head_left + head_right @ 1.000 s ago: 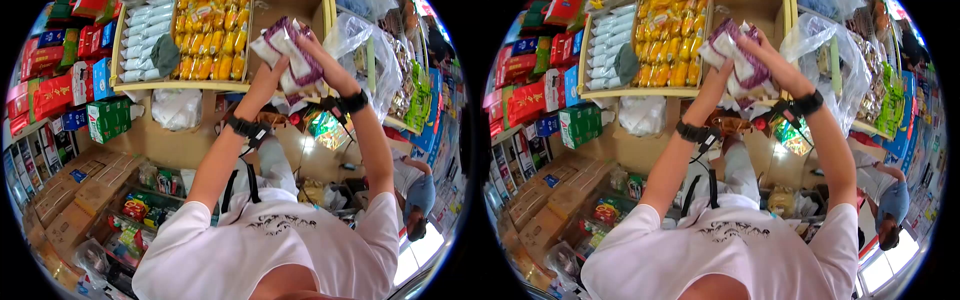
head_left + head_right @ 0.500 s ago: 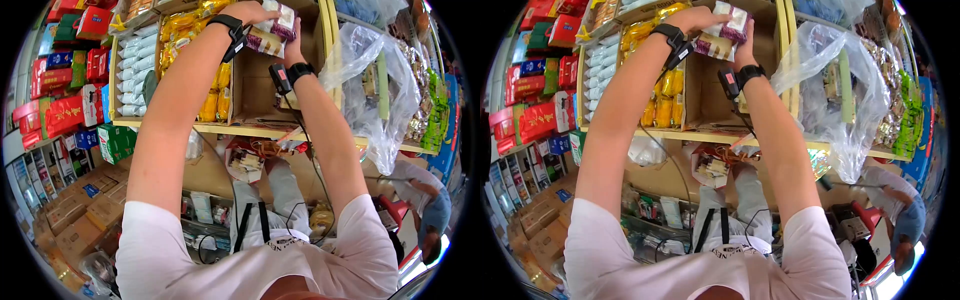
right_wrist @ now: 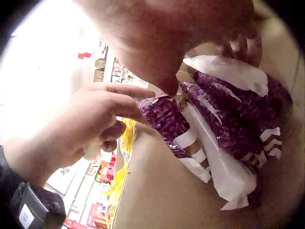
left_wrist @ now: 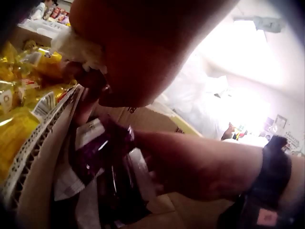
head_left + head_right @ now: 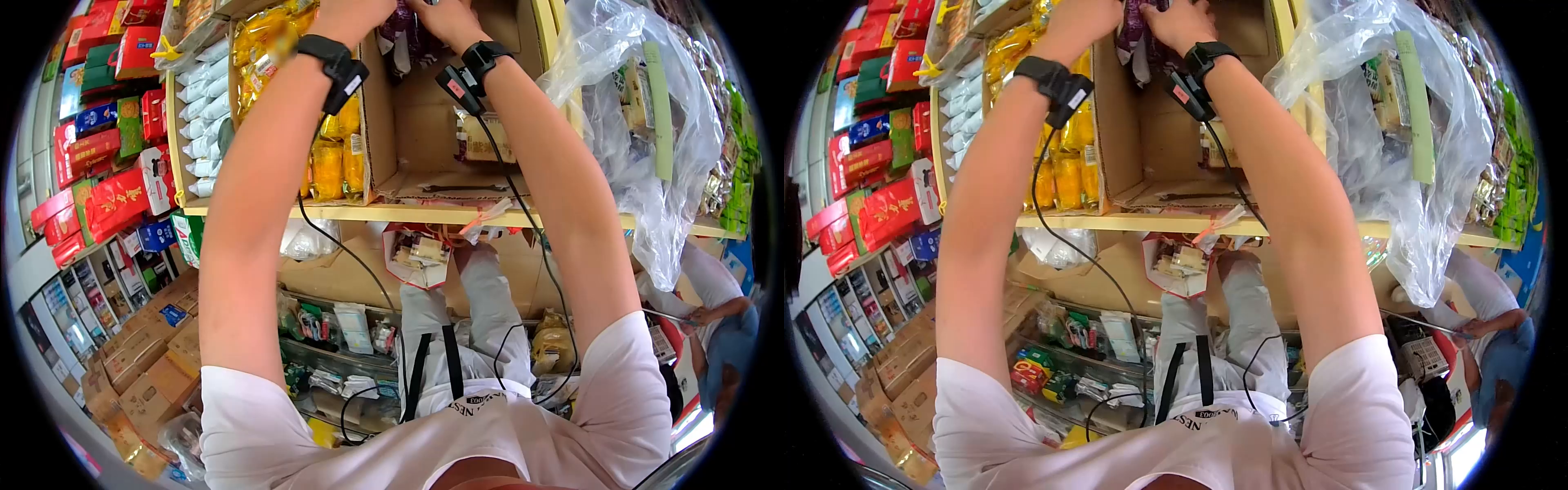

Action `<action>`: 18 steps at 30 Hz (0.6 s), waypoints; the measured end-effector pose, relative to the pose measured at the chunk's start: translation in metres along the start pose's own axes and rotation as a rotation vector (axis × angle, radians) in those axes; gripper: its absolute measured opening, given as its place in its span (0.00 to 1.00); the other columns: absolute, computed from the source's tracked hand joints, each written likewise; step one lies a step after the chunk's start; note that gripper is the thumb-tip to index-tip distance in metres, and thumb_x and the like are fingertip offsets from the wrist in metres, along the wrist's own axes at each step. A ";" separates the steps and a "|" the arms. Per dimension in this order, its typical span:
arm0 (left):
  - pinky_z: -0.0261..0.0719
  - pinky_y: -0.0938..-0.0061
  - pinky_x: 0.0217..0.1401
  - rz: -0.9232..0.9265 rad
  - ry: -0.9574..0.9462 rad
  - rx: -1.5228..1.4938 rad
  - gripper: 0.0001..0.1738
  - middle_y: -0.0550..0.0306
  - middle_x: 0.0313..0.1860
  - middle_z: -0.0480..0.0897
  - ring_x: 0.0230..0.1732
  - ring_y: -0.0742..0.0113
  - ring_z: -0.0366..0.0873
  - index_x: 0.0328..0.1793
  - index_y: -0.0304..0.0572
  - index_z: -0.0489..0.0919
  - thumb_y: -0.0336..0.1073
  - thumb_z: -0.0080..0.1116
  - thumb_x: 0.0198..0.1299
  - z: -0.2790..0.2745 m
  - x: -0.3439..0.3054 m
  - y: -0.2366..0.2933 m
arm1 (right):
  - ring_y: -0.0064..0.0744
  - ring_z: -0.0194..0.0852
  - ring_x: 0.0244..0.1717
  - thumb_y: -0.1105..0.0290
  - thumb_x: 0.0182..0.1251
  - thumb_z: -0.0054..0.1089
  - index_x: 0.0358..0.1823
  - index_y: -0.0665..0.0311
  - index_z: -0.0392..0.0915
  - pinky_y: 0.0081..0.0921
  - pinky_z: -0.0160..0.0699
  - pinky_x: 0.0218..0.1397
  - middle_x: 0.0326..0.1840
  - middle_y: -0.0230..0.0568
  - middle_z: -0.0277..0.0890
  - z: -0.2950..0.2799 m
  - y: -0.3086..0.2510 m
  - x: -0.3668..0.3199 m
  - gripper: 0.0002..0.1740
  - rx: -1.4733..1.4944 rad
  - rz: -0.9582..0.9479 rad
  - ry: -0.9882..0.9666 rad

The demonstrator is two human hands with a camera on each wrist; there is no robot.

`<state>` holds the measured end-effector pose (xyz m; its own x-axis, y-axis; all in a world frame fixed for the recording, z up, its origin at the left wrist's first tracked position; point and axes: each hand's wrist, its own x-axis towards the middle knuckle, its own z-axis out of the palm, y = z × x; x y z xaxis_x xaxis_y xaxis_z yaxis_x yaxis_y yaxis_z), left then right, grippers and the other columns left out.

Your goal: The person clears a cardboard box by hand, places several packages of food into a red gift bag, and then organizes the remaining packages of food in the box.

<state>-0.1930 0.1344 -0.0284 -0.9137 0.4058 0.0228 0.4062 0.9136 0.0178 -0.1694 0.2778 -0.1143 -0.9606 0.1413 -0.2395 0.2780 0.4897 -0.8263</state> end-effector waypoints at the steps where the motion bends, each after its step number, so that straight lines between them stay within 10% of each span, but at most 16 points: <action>1: 0.84 0.50 0.45 0.048 0.061 -0.105 0.21 0.39 0.38 0.87 0.42 0.41 0.87 0.54 0.42 0.82 0.46 0.57 0.62 -0.007 -0.003 0.004 | 0.68 0.55 0.78 0.39 0.68 0.56 0.85 0.42 0.44 0.52 0.56 0.80 0.76 0.73 0.59 0.006 0.012 0.004 0.49 -0.029 -0.022 0.029; 6: 0.84 0.51 0.46 0.302 -0.388 0.292 0.28 0.40 0.38 0.87 0.41 0.41 0.86 0.62 0.41 0.76 0.49 0.60 0.59 -0.026 -0.010 0.032 | 0.66 0.64 0.74 0.55 0.65 0.65 0.85 0.52 0.37 0.46 0.67 0.75 0.73 0.70 0.64 -0.010 0.027 -0.009 0.56 0.291 -0.164 -0.055; 9: 0.83 0.55 0.42 0.470 -0.195 0.356 0.31 0.42 0.37 0.87 0.38 0.45 0.87 0.51 0.36 0.79 0.55 0.72 0.54 0.027 0.008 -0.002 | 0.63 0.65 0.75 0.57 0.64 0.67 0.84 0.61 0.37 0.44 0.66 0.75 0.74 0.69 0.64 0.004 0.052 0.002 0.56 0.228 -0.267 0.029; 11: 0.85 0.51 0.48 0.368 -0.244 0.338 0.32 0.39 0.41 0.87 0.45 0.42 0.86 0.54 0.38 0.74 0.45 0.76 0.49 0.013 0.006 0.010 | 0.63 0.64 0.75 0.56 0.65 0.66 0.84 0.64 0.36 0.44 0.65 0.75 0.75 0.69 0.64 0.006 0.053 0.007 0.57 0.295 -0.327 0.043; 18: 0.85 0.60 0.47 0.197 -0.423 0.634 0.41 0.52 0.50 0.86 0.51 0.56 0.86 0.60 0.42 0.76 0.57 0.78 0.44 0.012 -0.009 0.044 | 0.69 0.79 0.57 0.56 0.71 0.57 0.84 0.59 0.26 0.50 0.76 0.63 0.60 0.77 0.74 -0.004 0.028 -0.003 0.54 0.259 -0.133 -0.087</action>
<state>-0.1666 0.1715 -0.0396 -0.8050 0.4209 -0.4181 0.5921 0.6122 -0.5239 -0.1588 0.2944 -0.1345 -0.9880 0.0106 -0.1543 0.1517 0.2620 -0.9531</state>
